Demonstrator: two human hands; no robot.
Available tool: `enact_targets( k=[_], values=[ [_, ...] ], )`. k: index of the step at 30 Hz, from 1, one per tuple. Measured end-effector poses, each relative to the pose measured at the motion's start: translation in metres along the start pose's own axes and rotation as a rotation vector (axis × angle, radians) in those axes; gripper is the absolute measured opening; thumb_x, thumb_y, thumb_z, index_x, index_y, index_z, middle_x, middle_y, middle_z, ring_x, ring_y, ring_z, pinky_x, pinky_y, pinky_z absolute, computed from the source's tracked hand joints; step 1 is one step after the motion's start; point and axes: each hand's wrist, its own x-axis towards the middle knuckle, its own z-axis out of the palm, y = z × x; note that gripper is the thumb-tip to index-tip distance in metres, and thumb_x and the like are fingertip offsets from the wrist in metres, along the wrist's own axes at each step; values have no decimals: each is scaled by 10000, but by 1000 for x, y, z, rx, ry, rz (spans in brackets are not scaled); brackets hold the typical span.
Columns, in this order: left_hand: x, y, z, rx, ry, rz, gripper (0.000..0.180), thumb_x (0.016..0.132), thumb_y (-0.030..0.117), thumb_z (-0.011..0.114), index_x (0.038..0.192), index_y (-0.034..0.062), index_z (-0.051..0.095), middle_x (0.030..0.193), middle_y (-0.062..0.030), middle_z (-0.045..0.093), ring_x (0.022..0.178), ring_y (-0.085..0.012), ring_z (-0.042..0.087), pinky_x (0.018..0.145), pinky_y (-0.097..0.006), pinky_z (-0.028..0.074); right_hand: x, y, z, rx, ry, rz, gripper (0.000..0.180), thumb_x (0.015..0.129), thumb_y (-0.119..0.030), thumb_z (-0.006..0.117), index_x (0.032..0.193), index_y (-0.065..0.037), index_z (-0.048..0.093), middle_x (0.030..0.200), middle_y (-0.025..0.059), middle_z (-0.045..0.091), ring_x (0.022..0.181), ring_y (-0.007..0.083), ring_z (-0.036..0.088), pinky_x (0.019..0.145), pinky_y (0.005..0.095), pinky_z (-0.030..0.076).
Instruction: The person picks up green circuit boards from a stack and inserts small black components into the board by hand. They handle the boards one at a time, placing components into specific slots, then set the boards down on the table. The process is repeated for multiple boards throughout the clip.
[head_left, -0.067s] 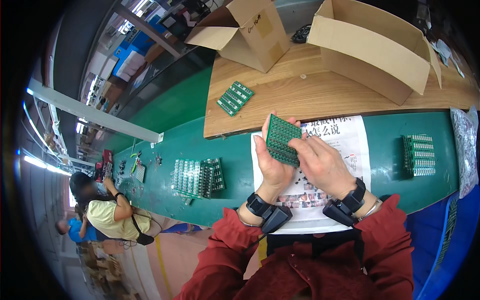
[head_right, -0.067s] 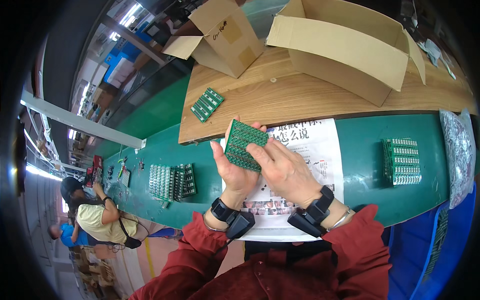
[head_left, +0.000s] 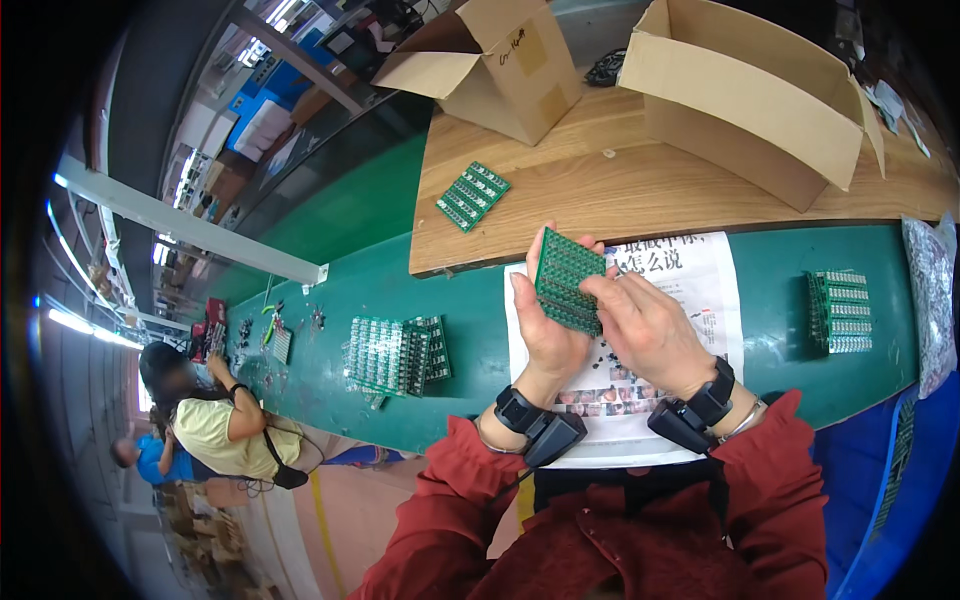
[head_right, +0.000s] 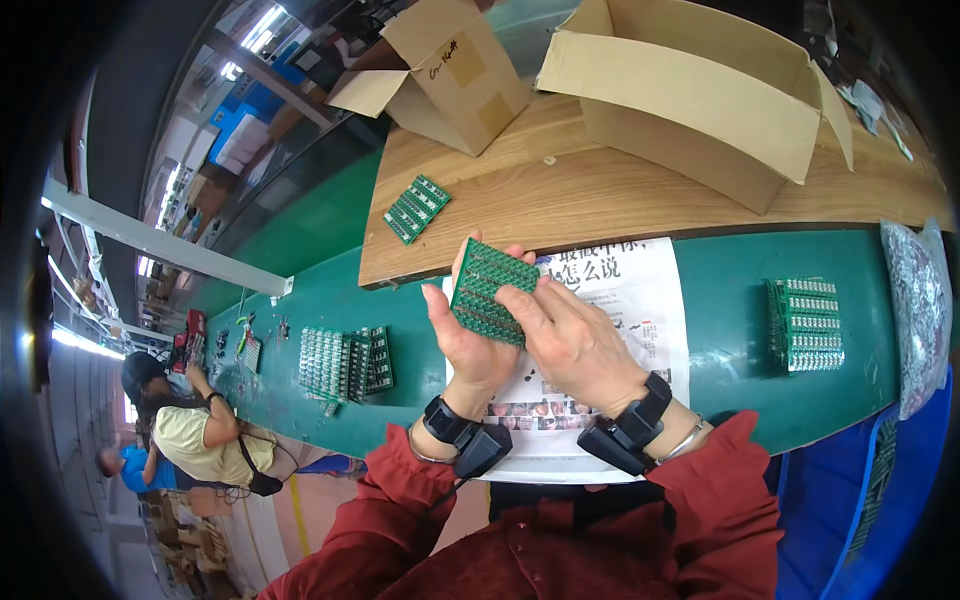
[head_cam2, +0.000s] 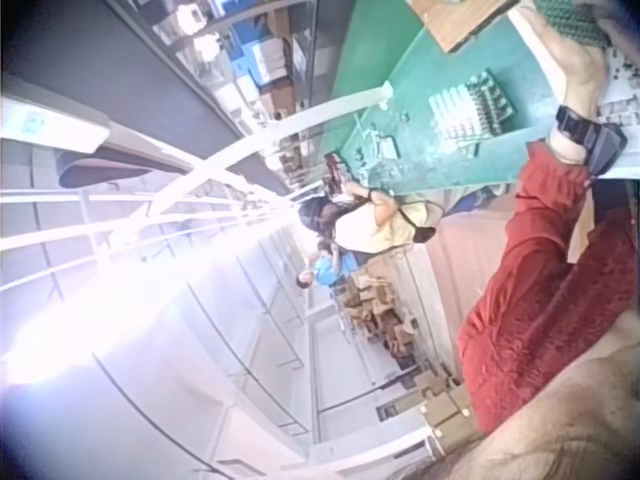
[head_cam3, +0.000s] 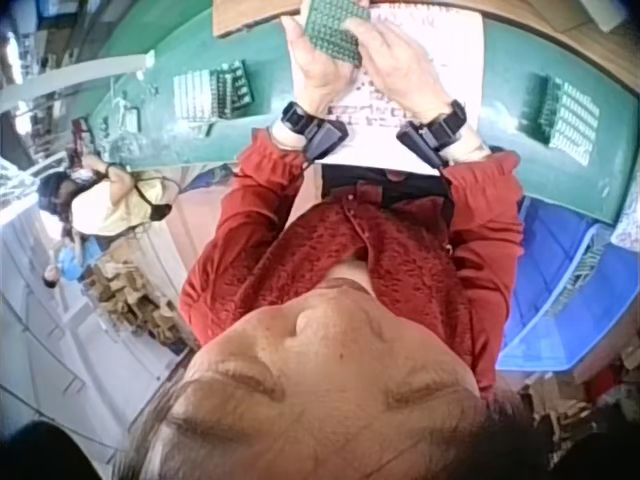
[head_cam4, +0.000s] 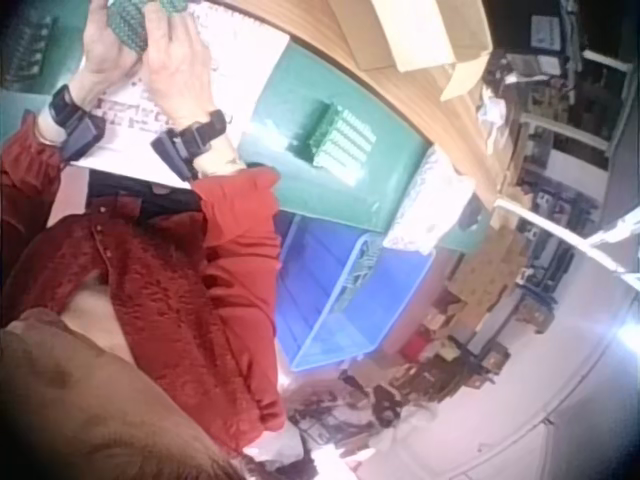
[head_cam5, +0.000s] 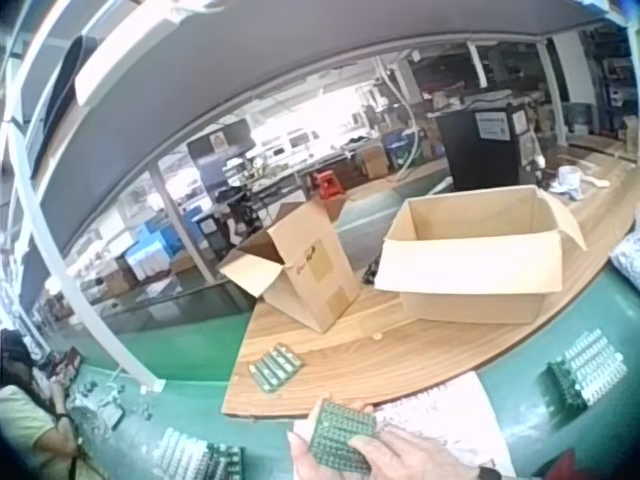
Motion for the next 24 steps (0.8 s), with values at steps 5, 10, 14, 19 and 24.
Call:
enact_targets(
  k=[5, 10, 14, 19, 24],
  values=[
    [0, -1, 0, 34, 32, 31, 760, 903, 646, 333, 1423, 100, 240, 1214, -163, 494, 1118, -272, 499, 946, -457, 439, 0, 2, 3, 7, 27, -21, 411, 736, 7, 560, 1138, -52, 499, 891, 155, 558, 851, 335, 589, 722, 401, 509],
    [4, 1, -3, 71, 153, 94, 773, 899, 659, 321, 1396, 67, 293, 1181, -189, 526, 1109, -308, 512, 975, -435, 406, 2, 0, -2, 71, 80, 2, 396, 749, 42, 574, 1126, -51, 497, 847, 141, 556, 787, 324, 578, 692, 397, 494],
    [2, -1, 1, 85, 104, 80, 772, 902, 652, 320, 1398, 61, 293, 1178, -181, 527, 1104, -298, 513, 977, -427, 404, 6, -2, 4, 202, 147, 12, 443, 747, 62, 614, 1158, -58, 501, 825, 126, 568, 766, 313, 577, 687, 395, 492],
    [-2, -5, 6, 82, 95, 66, 768, 910, 644, 299, 1407, 58, 284, 1179, -177, 528, 1098, -288, 514, 984, -420, 394, 5, -2, 8, 181, 170, -11, 536, 705, 102, 650, 1196, -64, 515, 796, 96, 593, 717, 236, 601, 606, 327, 503],
    [-5, -5, 13, 94, 125, 34, 744, 923, 626, 280, 1404, 58, 292, 1176, -172, 529, 1091, -278, 510, 973, -408, 398, 3, -5, 5, -4, 68, -39, 427, 746, 42, 601, 1153, -54, 517, 859, 113, 576, 801, 292, 590, 678, 379, 509]
  ],
)
